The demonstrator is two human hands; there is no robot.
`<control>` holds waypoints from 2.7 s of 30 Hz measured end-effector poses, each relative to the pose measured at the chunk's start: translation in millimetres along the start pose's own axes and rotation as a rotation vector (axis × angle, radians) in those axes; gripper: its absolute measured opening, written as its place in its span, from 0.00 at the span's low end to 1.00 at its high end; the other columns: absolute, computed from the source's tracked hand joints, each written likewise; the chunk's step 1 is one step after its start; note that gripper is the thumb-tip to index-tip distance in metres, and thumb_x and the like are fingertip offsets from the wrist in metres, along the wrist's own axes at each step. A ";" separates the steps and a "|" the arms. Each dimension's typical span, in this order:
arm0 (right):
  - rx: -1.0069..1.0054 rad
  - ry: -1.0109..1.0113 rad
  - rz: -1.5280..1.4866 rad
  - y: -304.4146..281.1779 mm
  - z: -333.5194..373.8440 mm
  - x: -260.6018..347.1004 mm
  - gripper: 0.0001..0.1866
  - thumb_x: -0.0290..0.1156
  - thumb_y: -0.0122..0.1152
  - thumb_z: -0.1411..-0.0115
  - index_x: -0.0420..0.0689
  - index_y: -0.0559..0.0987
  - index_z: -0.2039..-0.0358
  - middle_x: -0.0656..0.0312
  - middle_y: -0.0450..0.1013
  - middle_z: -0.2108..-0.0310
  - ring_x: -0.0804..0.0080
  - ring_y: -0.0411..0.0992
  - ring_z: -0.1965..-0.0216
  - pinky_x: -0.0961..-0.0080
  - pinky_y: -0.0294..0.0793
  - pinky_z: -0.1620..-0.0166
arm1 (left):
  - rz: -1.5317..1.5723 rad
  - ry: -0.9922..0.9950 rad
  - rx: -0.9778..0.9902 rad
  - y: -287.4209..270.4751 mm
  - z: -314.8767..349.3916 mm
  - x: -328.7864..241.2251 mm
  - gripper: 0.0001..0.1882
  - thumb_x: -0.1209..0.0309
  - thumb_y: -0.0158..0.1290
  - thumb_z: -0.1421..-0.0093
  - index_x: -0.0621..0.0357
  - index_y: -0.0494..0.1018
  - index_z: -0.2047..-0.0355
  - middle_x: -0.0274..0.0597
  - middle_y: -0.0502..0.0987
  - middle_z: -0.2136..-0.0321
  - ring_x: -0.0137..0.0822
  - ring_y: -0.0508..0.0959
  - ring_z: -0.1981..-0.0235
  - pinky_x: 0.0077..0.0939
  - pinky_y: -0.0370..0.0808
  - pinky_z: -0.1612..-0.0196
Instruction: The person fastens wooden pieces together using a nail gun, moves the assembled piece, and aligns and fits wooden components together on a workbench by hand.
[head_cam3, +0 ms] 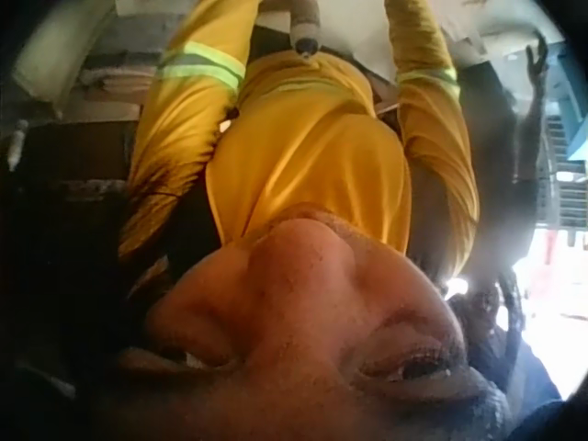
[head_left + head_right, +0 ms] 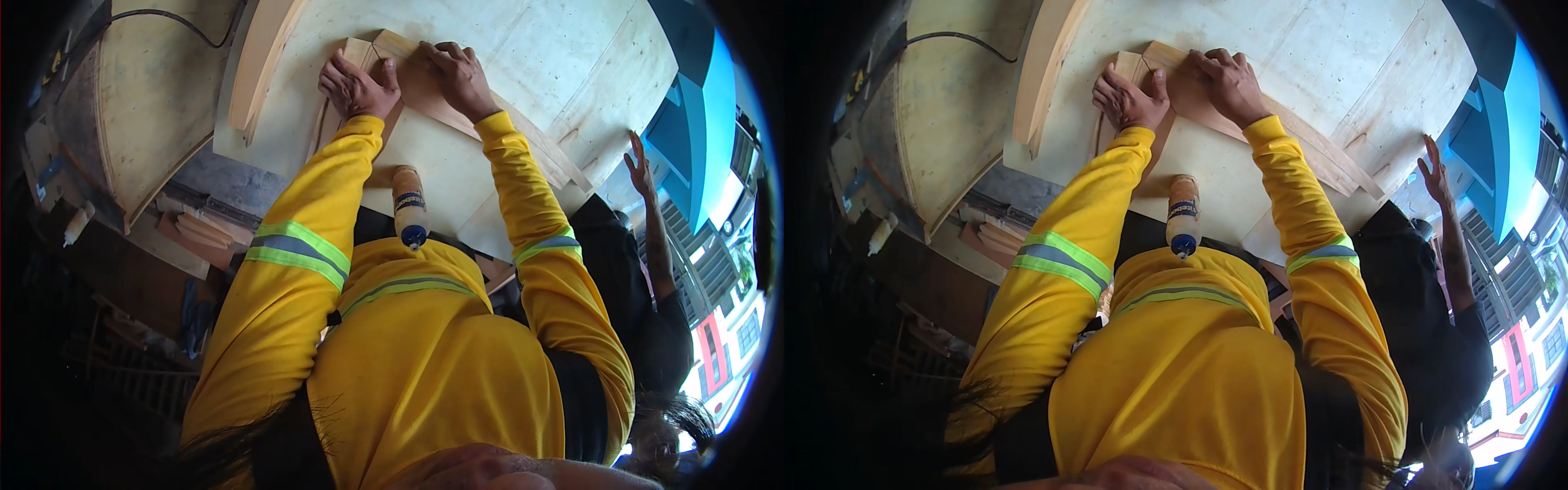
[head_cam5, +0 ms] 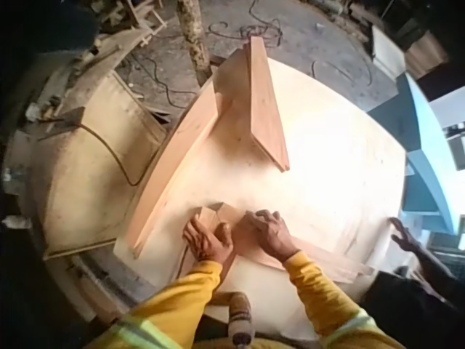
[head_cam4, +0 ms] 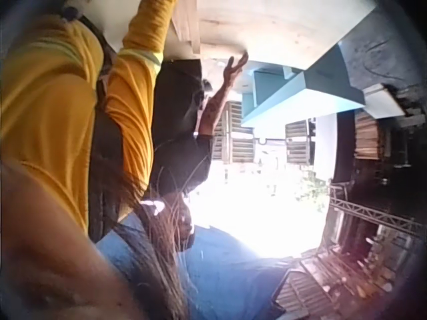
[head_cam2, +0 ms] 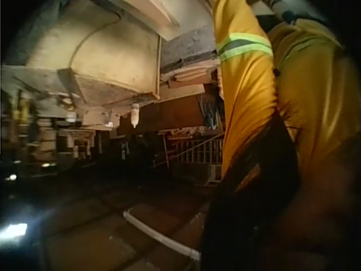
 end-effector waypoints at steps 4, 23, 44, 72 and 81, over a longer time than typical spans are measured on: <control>0.017 0.039 -0.053 6.1 -1.3 1.2 0.26 0.35 0.63 0.40 0.50 0.74 0.40 0.57 0.74 0.49 0.52 0.70 0.50 0.62 0.68 0.43 | -0.001 0.013 -0.030 4.3 -0.8 -0.9 0.47 0.38 0.57 0.49 0.67 0.61 0.44 0.58 0.67 0.52 0.57 0.66 0.50 0.51 0.61 0.46; 0.215 -0.095 0.203 -9.7 37.3 21.6 0.58 0.26 0.77 0.67 0.70 0.63 0.32 0.44 0.54 0.33 0.41 0.60 0.39 0.47 0.58 0.35 | 0.002 -0.005 0.021 7.0 -1.7 0.3 0.49 0.37 0.55 0.49 0.69 0.61 0.43 0.58 0.66 0.53 0.57 0.65 0.51 0.50 0.60 0.45; 0.224 -0.111 0.184 -6.8 37.7 24.5 0.51 0.27 0.73 0.60 0.74 0.66 0.34 0.41 0.54 0.35 0.39 0.60 0.40 0.47 0.59 0.35 | -0.046 -0.007 0.033 5.0 0.9 -2.8 0.55 0.33 0.57 0.52 0.72 0.58 0.42 0.58 0.64 0.51 0.57 0.64 0.49 0.50 0.60 0.44; 0.066 -0.116 0.026 -1.7 34.7 19.2 0.43 0.31 0.74 0.65 0.70 0.77 0.43 0.50 0.62 0.40 0.46 0.64 0.47 0.51 0.63 0.39 | -0.172 -0.009 0.074 11.4 1.6 -8.4 0.53 0.34 0.52 0.47 0.74 0.56 0.41 0.57 0.64 0.51 0.54 0.64 0.50 0.47 0.59 0.44; 0.064 -0.121 0.059 -1.2 33.1 18.3 0.43 0.31 0.72 0.65 0.71 0.77 0.43 0.52 0.63 0.40 0.46 0.64 0.47 0.52 0.66 0.41 | -0.206 -0.031 0.062 9.0 0.7 -14.8 0.50 0.35 0.48 0.42 0.75 0.57 0.41 0.58 0.65 0.51 0.53 0.64 0.50 0.47 0.59 0.44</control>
Point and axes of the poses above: each hand's wrist, its own z-axis away from the middle knuckle, its own y-axis out of the palm, x = y × z, the point moved 3 cm from there along -z, towards the middle knuckle
